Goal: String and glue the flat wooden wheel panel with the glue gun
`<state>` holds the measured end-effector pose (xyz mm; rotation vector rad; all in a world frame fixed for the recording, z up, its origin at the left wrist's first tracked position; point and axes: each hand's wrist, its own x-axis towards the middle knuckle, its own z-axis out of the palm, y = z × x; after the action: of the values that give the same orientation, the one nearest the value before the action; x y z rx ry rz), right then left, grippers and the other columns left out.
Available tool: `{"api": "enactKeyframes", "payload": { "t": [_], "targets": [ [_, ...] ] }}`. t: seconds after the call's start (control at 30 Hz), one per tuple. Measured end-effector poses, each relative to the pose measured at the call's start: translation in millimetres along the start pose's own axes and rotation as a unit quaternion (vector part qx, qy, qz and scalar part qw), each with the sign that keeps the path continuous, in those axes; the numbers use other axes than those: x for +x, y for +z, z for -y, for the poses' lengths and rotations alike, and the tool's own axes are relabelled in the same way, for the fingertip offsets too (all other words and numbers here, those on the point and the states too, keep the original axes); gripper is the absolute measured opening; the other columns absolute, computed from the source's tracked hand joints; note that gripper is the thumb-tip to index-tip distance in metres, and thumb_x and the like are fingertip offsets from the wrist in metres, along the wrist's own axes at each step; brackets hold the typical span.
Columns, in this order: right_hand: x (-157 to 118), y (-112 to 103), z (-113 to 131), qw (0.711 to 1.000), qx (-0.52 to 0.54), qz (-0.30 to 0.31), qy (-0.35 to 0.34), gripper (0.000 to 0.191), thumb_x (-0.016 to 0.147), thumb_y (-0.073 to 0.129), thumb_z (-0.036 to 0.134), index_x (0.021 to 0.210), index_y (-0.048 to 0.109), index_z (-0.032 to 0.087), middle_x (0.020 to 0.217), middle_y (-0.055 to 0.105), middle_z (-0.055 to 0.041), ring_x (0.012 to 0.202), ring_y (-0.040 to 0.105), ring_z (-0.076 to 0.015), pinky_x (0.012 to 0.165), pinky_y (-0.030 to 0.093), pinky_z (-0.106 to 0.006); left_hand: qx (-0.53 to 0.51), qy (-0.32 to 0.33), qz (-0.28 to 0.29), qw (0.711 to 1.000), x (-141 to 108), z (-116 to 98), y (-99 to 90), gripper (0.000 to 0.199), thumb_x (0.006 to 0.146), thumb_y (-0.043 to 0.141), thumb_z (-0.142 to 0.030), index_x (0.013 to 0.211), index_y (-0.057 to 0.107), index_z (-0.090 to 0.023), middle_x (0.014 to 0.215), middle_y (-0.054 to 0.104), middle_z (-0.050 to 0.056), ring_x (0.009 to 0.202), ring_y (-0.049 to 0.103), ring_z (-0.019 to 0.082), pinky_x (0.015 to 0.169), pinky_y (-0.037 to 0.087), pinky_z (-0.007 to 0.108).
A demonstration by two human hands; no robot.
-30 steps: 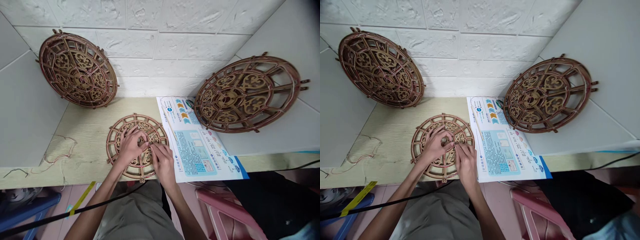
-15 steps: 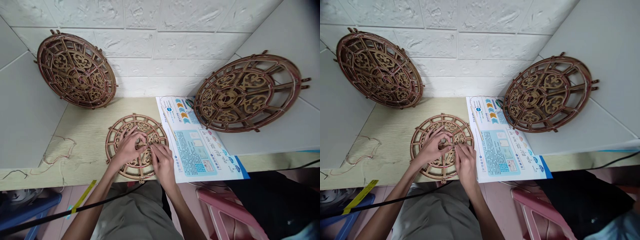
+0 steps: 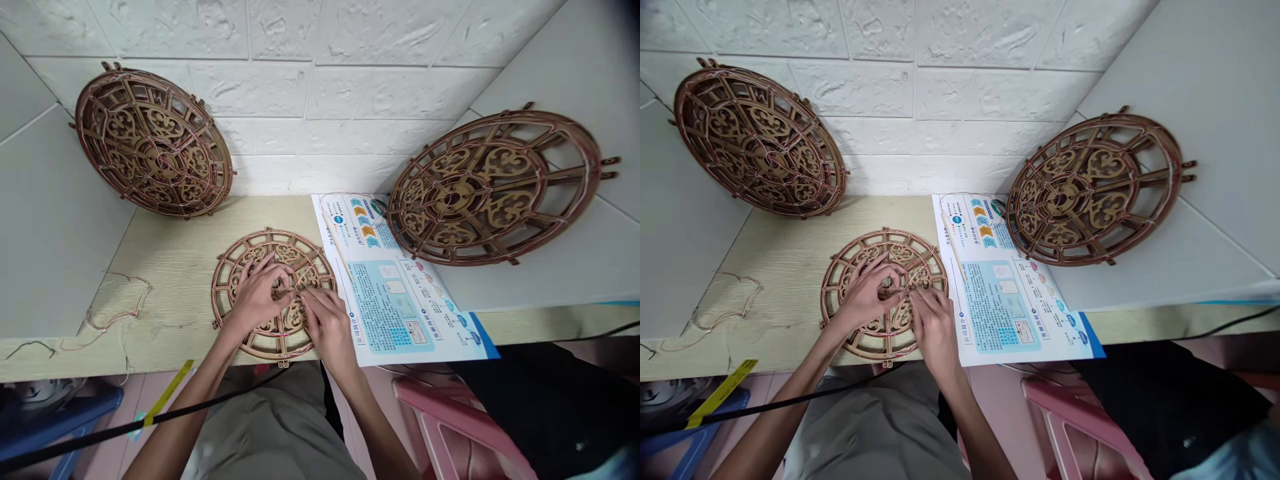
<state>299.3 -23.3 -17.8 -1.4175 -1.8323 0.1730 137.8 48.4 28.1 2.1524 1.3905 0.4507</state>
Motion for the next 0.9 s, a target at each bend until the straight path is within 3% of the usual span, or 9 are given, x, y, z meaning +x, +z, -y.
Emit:
{"api": "enactKeyframes", "payload": {
  "t": [0.9],
  "targets": [
    [-4.8, -1.9, -0.9, 0.999, 0.022, -0.024, -0.024, 0.025, 0.100, 0.054, 0.015, 0.119, 0.070, 0.019, 0.117, 0.074, -0.0068, 0.109, 0.063, -0.0248, 0.091, 0.053, -0.043, -0.002, 0.009, 0.000, 1.000, 0.4, 2.7, 1.5, 0.010, 0.083, 0.062, -0.023, 0.081, 0.052, -0.023, 0.129, 0.067, -0.003, 0.148, 0.037, 0.029, 0.126, 0.011, 0.056]
  ]
}}
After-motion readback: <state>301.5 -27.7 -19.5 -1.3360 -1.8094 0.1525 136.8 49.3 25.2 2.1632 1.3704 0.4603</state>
